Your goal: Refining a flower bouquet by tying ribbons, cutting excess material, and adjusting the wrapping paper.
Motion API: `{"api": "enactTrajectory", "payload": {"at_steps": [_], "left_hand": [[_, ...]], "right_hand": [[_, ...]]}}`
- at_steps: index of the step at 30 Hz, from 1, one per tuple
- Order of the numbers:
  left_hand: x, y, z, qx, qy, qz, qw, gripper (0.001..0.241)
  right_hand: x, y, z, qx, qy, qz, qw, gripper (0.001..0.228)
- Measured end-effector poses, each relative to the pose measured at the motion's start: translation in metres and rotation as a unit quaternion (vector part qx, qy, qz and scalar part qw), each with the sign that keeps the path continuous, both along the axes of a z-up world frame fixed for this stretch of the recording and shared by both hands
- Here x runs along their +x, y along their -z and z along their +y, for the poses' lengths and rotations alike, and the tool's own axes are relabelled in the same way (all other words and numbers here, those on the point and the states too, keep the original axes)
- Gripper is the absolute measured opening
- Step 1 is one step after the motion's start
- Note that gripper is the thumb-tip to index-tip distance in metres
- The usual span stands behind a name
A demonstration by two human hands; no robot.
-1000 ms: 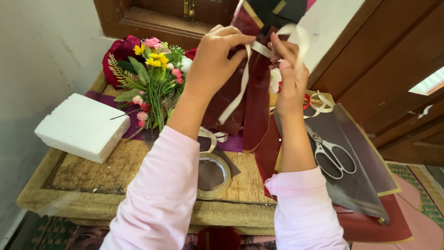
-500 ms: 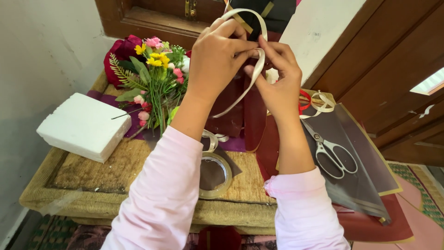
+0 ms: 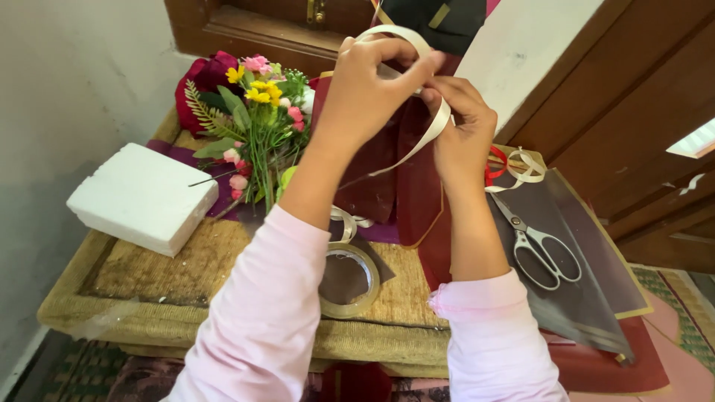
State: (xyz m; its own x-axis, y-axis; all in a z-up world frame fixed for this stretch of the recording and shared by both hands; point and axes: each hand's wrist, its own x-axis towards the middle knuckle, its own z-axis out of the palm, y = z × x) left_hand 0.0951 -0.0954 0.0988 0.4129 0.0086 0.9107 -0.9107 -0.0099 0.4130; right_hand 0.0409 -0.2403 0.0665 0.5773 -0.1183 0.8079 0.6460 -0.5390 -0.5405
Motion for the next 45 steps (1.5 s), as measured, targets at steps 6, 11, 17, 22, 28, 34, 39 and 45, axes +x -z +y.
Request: {"api": "enactTrajectory", "payload": {"at_steps": [6,11,17,22,28,34,39,45], "left_hand": [[0.011,0.014,-0.003,-0.008,-0.025,0.116,0.993,0.024],[0.031,0.023,0.006,-0.021,-0.022,0.115,0.993,0.025],[0.040,0.029,0.011,-0.034,-0.041,0.108,0.993,0.023],[0.039,0.026,0.020,-0.023,-0.017,0.138,0.990,0.017],[0.041,0.033,0.019,-0.039,0.003,0.211,0.977,0.024],[0.035,0.016,0.017,-0.067,0.110,0.339,0.932,0.024],[0.017,0.044,0.043,0.067,0.200,0.240,0.948,0.015],[-0.039,0.115,0.086,0.093,0.389,0.473,0.785,0.026]], "right_hand": [[-0.001,-0.002,0.005,0.032,0.010,0.015,0.999,0.023],[0.009,0.004,-0.008,0.119,0.013,-0.009,0.993,0.026],[-0.002,-0.007,-0.002,0.195,0.101,0.044,0.974,0.020],[0.001,-0.005,-0.011,0.215,0.093,0.043,0.971,0.022],[0.002,-0.004,-0.012,0.238,0.097,0.078,0.963,0.032],[0.004,-0.021,-0.032,0.345,0.004,0.131,0.929,0.021],[-0.052,0.015,-0.066,0.186,-0.007,0.093,0.978,0.017],[-0.165,0.173,-0.153,0.027,0.132,0.405,0.904,0.022]]}}
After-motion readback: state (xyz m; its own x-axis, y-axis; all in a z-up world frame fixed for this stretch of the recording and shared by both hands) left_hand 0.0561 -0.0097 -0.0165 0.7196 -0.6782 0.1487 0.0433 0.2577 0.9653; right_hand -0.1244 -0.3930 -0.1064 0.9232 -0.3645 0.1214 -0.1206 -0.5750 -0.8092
